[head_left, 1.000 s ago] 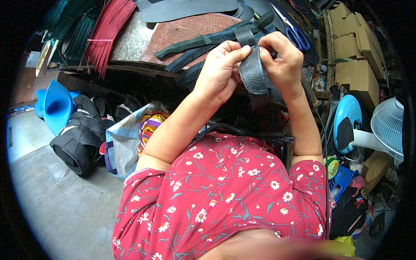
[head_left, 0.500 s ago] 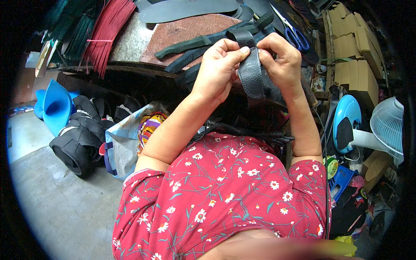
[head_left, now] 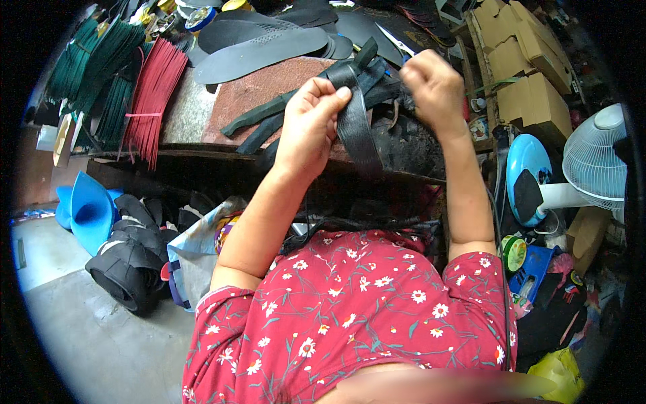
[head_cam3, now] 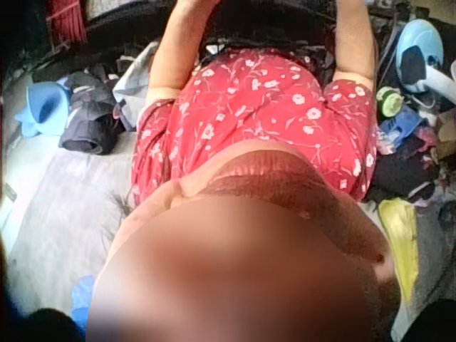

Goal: The person marks a black leather strap with a blue pen, then repeatedly folds and trims it with scissors. The trimmed pieces are set aside on the work surface.

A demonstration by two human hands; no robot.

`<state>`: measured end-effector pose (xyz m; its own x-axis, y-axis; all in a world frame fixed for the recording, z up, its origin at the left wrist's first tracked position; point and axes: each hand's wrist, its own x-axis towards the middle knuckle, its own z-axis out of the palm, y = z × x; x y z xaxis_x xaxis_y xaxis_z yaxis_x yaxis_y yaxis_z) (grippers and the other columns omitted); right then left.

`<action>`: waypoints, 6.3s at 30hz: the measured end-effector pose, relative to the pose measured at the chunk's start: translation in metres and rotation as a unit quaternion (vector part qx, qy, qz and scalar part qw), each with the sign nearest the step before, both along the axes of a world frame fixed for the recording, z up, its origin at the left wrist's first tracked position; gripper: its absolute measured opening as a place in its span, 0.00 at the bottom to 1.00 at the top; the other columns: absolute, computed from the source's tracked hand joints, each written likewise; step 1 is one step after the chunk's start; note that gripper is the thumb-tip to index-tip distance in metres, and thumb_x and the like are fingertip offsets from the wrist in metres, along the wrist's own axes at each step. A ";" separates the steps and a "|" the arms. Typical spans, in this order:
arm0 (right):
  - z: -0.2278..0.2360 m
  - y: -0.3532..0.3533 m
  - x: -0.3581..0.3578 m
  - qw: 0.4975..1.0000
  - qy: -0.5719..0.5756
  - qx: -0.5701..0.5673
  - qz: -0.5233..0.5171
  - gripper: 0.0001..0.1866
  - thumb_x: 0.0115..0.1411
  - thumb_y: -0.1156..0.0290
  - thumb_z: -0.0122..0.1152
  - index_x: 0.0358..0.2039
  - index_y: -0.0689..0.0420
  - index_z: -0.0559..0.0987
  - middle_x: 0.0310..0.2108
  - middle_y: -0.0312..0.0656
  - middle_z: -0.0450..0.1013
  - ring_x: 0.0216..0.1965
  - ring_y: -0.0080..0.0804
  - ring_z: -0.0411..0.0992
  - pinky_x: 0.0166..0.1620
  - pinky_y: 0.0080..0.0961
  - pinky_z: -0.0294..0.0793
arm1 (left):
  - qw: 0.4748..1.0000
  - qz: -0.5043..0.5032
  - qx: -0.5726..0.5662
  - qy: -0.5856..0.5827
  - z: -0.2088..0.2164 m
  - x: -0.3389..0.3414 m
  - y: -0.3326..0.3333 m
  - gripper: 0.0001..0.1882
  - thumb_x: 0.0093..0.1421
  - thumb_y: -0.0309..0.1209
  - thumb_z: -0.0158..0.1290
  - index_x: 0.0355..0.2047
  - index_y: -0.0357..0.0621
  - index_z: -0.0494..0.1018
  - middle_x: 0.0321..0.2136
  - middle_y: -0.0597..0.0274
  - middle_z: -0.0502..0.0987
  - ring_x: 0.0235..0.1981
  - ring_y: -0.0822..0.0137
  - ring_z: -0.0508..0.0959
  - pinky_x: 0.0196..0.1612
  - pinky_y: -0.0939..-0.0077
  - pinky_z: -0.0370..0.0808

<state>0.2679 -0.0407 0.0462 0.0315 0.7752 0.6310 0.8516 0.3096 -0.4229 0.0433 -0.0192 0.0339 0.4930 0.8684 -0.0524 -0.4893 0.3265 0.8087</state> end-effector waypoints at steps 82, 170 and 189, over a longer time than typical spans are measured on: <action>-0.004 -0.033 -0.062 0.880 0.346 -0.271 0.182 0.09 0.62 0.69 0.59 0.35 0.62 0.81 0.27 0.31 0.74 0.30 0.16 0.69 0.35 0.15 0.70 | 0.998 0.017 -0.051 -0.041 -0.019 -0.017 -0.007 0.05 0.62 0.27 0.53 0.36 0.40 0.70 0.29 0.66 0.76 0.26 0.77 0.76 0.29 0.84 0.76; 0.010 -0.042 -0.079 0.849 0.444 -0.231 0.173 0.23 0.49 0.72 0.70 0.43 0.55 0.69 0.30 0.31 0.70 0.31 0.15 0.67 0.36 0.15 0.68 | 0.991 0.114 0.038 -0.066 0.005 -0.013 -0.006 0.12 0.61 0.28 0.53 0.44 0.42 0.67 0.32 0.63 0.77 0.29 0.73 0.77 0.30 0.80 0.74; 0.008 0.088 -0.053 0.959 0.229 -0.091 0.140 0.23 0.48 0.66 0.74 0.42 0.62 0.75 0.32 0.38 0.78 0.34 0.20 0.75 0.39 0.18 0.73 | 0.490 0.358 0.335 0.721 -0.035 -0.138 0.086 0.13 0.51 0.43 0.61 0.36 0.57 0.79 0.32 0.52 0.77 0.38 0.53 0.76 0.41 0.64 0.74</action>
<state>0.2152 0.0468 0.0538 0.0473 0.8894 0.4546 0.4569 0.3855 -0.8017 -0.0952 0.0669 -0.0009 -0.0798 0.8524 0.5168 0.9530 -0.0867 0.2902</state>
